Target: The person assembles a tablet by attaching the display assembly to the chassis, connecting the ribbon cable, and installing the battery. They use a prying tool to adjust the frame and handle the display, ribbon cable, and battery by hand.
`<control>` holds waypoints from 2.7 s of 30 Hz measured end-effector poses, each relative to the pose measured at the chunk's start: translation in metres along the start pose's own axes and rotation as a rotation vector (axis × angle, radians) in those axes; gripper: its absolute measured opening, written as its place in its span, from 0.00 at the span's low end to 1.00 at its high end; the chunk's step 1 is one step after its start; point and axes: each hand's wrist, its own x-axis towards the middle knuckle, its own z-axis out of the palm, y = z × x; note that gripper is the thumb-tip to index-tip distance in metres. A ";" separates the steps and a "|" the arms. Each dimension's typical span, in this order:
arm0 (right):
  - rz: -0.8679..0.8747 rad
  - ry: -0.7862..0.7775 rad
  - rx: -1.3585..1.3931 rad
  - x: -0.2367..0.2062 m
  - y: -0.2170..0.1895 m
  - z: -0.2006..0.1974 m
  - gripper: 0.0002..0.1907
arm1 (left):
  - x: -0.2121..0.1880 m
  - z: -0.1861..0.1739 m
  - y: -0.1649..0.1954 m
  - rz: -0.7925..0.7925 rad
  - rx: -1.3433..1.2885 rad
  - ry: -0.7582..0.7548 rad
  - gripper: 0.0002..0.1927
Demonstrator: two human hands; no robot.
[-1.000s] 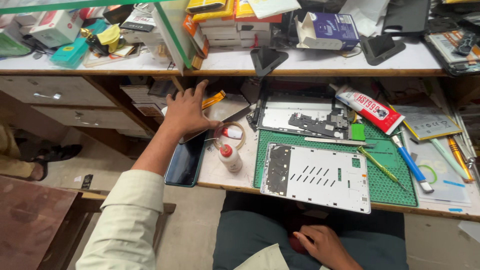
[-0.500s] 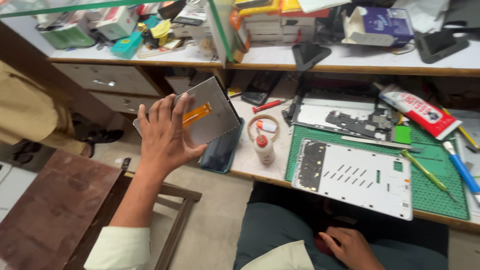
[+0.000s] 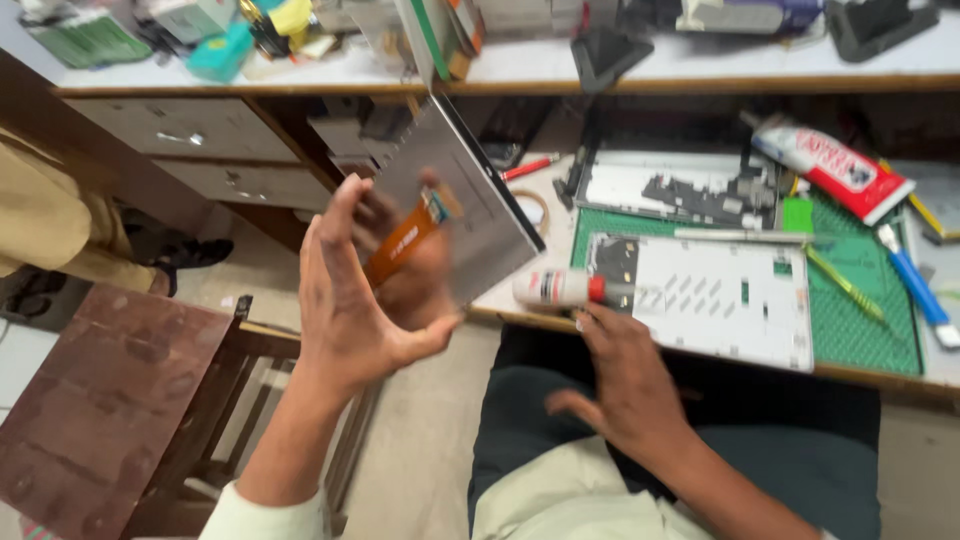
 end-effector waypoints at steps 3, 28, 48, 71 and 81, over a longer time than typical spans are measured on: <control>0.028 -0.019 -0.304 0.016 -0.009 0.012 0.39 | -0.005 0.014 -0.005 -0.050 -0.103 0.058 0.68; -0.474 -0.319 -0.656 0.125 0.051 0.030 0.18 | -0.069 0.011 -0.057 0.029 -0.342 0.188 0.61; -0.556 -0.160 -1.625 0.148 0.214 -0.262 0.13 | -0.098 0.028 -0.146 -0.898 -0.826 -0.117 0.40; -0.526 -0.249 -1.592 0.169 0.220 -0.240 0.14 | -0.103 0.043 -0.131 -0.723 -0.825 -0.137 0.39; -0.215 -0.072 -0.426 0.073 0.066 -0.210 0.24 | -0.040 0.046 0.069 -0.237 -0.833 0.084 0.65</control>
